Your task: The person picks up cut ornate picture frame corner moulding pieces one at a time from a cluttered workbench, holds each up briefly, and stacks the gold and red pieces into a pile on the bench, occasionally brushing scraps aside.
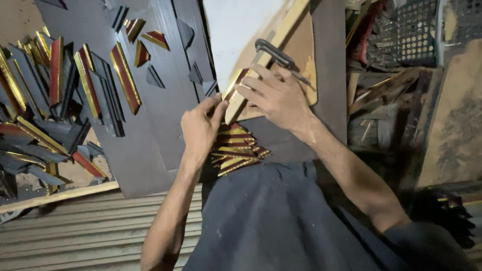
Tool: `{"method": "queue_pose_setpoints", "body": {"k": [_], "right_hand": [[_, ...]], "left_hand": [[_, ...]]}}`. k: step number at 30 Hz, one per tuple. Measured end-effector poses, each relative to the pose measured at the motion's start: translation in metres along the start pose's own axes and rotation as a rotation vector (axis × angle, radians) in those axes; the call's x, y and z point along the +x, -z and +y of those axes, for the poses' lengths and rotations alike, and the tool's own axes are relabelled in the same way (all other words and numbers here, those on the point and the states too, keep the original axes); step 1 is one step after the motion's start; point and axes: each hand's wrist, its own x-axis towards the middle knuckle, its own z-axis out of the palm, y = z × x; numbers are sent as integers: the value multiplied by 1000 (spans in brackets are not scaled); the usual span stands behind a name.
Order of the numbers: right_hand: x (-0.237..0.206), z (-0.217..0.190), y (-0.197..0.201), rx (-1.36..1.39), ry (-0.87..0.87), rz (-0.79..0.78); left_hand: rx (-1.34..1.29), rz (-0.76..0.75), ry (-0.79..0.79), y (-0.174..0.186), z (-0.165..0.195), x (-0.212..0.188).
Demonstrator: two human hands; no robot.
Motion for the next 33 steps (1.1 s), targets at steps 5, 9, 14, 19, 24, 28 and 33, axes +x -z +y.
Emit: {"method": "queue_pose_setpoints", "body": {"k": [5, 9, 14, 19, 24, 28, 33], "right_hand": [[27, 34, -34, -46, 64, -4], [86, 88, -66, -134, 1, 139], [102, 87, -48, 72, -6, -10], [39, 13, -18, 156, -130, -124], [25, 9, -13, 182, -92, -44], [-2, -22, -9, 482, -235, 107], [-35, -70, -13, 465, -56, 56]], "left_hand": [[320, 109, -198, 32, -8, 1], [562, 443, -87, 85, -36, 16], [963, 525, -67, 96, -76, 24], [752, 474, 28, 77, -97, 18], [547, 575, 107, 95, -99, 13], [-212, 731, -4, 99, -98, -6], [-491, 452, 53, 50, -77, -49]]}}
